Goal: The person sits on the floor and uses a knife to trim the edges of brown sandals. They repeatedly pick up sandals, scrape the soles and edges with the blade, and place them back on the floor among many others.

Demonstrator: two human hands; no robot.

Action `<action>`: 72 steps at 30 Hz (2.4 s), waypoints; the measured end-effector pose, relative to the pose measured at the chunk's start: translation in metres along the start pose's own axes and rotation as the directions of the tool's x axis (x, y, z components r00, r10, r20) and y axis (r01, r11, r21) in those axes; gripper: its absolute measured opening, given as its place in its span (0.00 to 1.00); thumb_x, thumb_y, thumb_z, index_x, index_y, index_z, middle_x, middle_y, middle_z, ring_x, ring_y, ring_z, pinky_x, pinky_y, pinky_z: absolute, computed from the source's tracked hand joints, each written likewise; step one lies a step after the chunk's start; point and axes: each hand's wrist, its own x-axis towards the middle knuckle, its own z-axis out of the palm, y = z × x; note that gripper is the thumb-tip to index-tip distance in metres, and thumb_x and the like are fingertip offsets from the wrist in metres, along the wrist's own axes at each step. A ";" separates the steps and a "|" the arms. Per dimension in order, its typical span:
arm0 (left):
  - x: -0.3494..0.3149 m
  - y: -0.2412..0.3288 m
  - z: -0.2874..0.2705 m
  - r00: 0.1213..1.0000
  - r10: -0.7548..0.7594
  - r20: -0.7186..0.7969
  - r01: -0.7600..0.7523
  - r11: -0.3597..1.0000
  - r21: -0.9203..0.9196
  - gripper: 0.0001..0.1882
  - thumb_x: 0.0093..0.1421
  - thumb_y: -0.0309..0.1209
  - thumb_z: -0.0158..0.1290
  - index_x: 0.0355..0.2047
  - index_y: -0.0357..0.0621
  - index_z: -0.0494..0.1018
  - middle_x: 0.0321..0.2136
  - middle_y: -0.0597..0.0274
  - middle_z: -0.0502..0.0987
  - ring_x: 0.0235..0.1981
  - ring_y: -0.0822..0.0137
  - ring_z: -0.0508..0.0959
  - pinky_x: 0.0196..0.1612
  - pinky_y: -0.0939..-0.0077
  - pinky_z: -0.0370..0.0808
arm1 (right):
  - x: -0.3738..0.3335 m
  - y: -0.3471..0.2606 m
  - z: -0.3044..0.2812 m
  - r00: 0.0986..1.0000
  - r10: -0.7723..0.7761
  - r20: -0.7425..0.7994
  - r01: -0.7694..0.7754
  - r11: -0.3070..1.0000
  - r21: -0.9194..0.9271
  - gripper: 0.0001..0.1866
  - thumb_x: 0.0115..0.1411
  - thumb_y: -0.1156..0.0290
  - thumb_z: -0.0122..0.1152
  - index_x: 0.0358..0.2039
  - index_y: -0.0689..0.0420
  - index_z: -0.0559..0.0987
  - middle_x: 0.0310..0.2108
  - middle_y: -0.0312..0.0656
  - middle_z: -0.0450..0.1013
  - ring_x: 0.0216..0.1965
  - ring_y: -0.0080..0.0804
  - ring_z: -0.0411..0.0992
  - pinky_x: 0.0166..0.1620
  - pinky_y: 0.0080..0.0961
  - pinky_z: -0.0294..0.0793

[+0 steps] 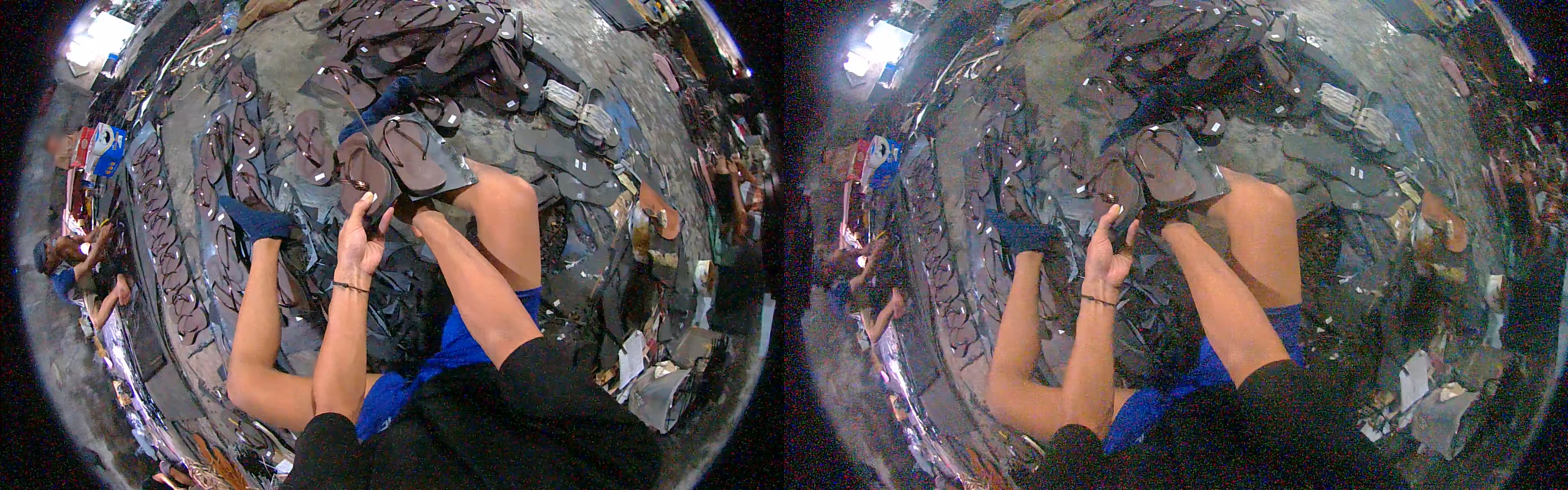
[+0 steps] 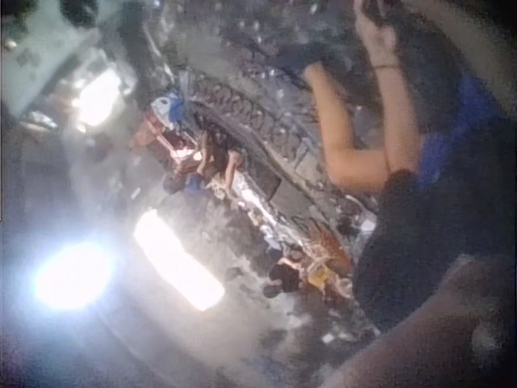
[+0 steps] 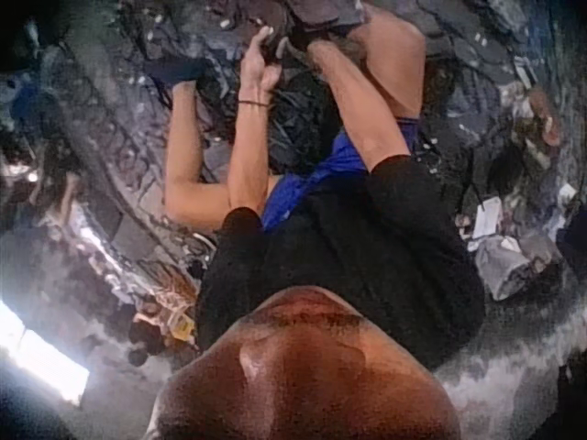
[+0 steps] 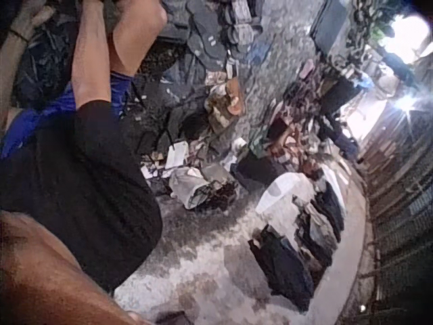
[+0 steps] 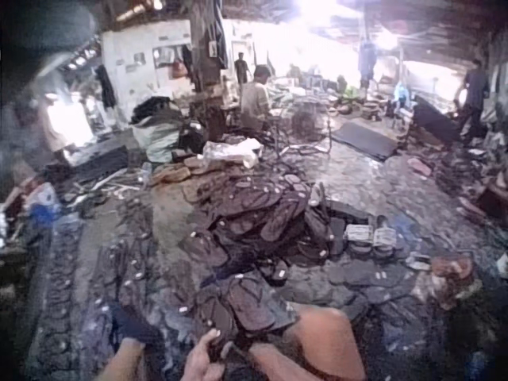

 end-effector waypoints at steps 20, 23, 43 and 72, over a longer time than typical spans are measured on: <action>-0.334 0.101 -0.059 0.377 0.899 -0.224 -0.640 0.428 0.639 0.16 0.61 0.38 0.54 0.45 0.45 0.69 0.36 0.63 0.76 0.34 0.70 0.78 0.37 0.76 0.76 | -0.184 -0.037 0.078 0.612 -0.599 -0.516 0.776 0.332 0.536 0.19 0.63 0.69 0.54 0.54 0.57 0.69 0.33 0.39 0.74 0.27 0.23 0.70 0.32 0.19 0.71; -0.337 0.083 -0.072 0.494 0.787 -0.371 -0.575 0.615 0.540 0.19 0.63 0.38 0.52 0.50 0.39 0.68 0.43 0.62 0.75 0.43 0.69 0.75 0.49 0.72 0.72 | -0.244 0.014 0.093 0.596 -0.681 -0.425 0.801 0.472 0.368 0.16 0.58 0.71 0.59 0.47 0.60 0.77 0.32 0.42 0.76 0.30 0.26 0.73 0.35 0.22 0.73; -0.321 0.044 -0.088 0.844 0.518 -0.138 -0.343 0.720 0.603 0.21 0.60 0.32 0.55 0.51 0.38 0.65 0.41 0.63 0.74 0.42 0.73 0.73 0.48 0.77 0.70 | -0.300 -0.024 0.048 0.563 -0.823 -0.079 0.825 0.565 0.002 0.15 0.53 0.67 0.66 0.41 0.57 0.79 0.26 0.45 0.76 0.25 0.39 0.75 0.29 0.31 0.75; -0.322 0.064 -0.025 0.850 0.516 0.108 -0.443 0.588 0.677 0.24 0.58 0.40 0.58 0.50 0.38 0.68 0.42 0.61 0.76 0.43 0.70 0.75 0.48 0.72 0.73 | -0.265 -0.075 0.007 0.580 -0.799 -0.161 0.778 0.484 0.401 0.17 0.63 0.58 0.55 0.42 0.59 0.79 0.25 0.42 0.77 0.20 0.25 0.71 0.25 0.24 0.71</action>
